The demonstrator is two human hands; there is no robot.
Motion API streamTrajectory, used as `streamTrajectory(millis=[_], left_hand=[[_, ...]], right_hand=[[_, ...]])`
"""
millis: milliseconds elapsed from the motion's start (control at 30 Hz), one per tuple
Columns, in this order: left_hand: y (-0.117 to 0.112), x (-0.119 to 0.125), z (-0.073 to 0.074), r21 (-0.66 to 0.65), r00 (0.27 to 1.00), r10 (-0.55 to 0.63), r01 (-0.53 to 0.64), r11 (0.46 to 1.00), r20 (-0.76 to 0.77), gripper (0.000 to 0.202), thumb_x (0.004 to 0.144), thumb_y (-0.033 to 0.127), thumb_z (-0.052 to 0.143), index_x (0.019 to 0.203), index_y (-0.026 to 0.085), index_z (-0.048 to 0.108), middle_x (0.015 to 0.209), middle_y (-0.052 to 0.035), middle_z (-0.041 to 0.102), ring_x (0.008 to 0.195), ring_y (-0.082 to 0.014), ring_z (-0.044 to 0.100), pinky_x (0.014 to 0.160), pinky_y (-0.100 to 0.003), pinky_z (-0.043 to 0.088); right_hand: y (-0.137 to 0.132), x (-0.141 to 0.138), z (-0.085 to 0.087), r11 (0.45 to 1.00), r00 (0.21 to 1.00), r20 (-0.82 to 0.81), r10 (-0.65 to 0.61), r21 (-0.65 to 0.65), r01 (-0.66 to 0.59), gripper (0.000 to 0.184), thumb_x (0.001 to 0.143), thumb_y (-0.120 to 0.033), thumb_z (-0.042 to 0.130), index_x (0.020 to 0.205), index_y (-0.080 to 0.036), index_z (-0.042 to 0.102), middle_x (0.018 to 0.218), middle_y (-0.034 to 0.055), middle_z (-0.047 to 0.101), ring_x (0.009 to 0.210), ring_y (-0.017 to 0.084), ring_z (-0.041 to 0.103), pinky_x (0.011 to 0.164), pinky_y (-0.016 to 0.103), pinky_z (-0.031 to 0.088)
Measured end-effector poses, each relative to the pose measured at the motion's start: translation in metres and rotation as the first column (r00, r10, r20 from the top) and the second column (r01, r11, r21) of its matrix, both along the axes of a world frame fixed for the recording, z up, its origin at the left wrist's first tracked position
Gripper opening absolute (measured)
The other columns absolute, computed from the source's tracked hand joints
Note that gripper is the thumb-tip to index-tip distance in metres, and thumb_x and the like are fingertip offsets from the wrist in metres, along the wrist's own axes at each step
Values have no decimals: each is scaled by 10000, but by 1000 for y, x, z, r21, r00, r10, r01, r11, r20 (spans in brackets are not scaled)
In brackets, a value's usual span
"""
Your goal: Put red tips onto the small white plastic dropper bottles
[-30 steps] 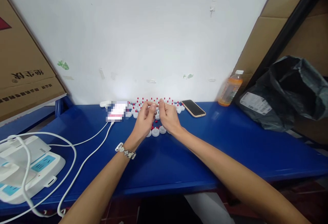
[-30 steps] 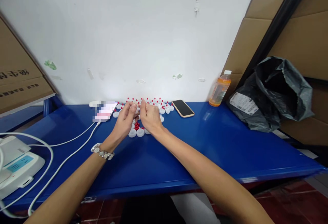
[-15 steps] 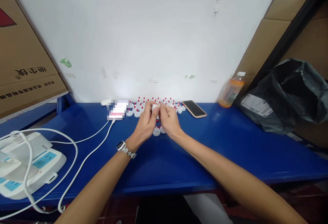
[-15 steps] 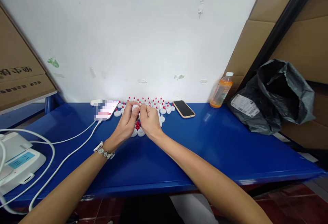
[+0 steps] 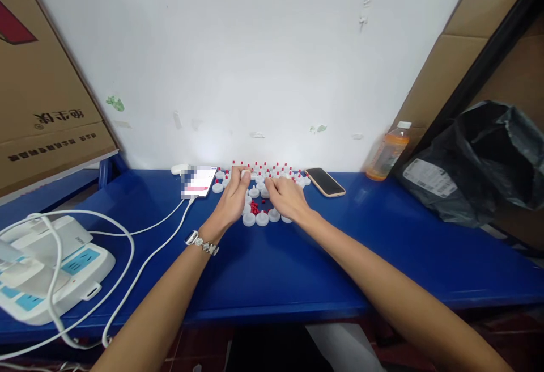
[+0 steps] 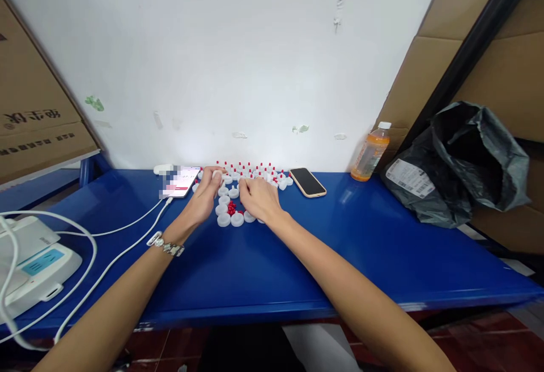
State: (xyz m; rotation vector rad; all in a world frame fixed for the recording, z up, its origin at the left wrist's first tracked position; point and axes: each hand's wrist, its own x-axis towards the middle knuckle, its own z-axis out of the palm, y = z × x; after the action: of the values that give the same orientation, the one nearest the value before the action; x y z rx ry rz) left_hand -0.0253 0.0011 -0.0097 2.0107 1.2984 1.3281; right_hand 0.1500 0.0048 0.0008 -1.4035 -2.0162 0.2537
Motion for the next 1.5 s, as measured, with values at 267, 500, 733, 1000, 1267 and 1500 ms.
streamTrajectory(millis=[267, 500, 733, 1000, 1267, 1500], left_hand=[[4, -15, -1, -17, 977, -133, 132, 991, -169, 286, 920, 400, 551, 1139, 217, 536, 997, -50, 631, 920, -191, 604, 795, -326, 497], [7, -19, -3, -27, 976, -140, 138, 990, -164, 304, 887, 401, 602, 1125, 215, 580, 1029, -67, 653, 972, -206, 628, 852, -359, 525], [10, -22, -4, -34, 977, -125, 121, 992, -175, 303, 872, 384, 618, 1118, 210, 583, 1022, -68, 658, 963, -210, 638, 855, -372, 533], [4, -19, 2, -40, 982, -142, 138, 990, -124, 337, 848, 411, 660, 1109, 215, 575, 1066, -70, 691, 1023, -223, 651, 854, -369, 531], [18, -48, -3, 50, 927, 253, -249, 967, -277, 209, 871, 332, 598, 999, 169, 619, 1029, -100, 665, 943, -237, 634, 858, -395, 508], [13, -46, -10, 61, 840, 330, -337, 939, -430, 238, 896, 302, 564, 1087, 171, 620, 1119, -135, 585, 1047, -285, 595, 942, -439, 477]], right_hand=[[2, 5, 7, 997, 973, 223, 58, -67, -44, 422, 1002, -362, 309, 827, -214, 663, 894, 56, 712, 934, 229, 580, 673, 291, 332], [17, 7, -6, 959, 978, -83, 191, -199, -204, 246, 915, -332, 498, 906, -187, 695, 764, 8, 698, 686, 142, 598, 624, 247, 378], [19, 11, -2, 963, 978, -103, 181, -184, -197, 208, 782, -245, 642, 965, -212, 734, 773, -12, 707, 711, 140, 602, 674, 252, 415], [27, -1, 2, 915, 801, -529, 279, -107, -389, 171, 821, -331, 631, 827, -160, 643, 761, 44, 714, 715, 157, 664, 679, 264, 492], [61, -15, 9, 995, 991, -93, 93, 30, -90, 116, 850, -286, 597, 848, -208, 684, 865, 30, 748, 782, 172, 666, 687, 275, 457], [78, -35, 0, 1000, 967, 255, 8, 1, -8, 174, 881, -294, 545, 926, -243, 705, 977, 40, 754, 931, 216, 669, 743, 292, 453]])
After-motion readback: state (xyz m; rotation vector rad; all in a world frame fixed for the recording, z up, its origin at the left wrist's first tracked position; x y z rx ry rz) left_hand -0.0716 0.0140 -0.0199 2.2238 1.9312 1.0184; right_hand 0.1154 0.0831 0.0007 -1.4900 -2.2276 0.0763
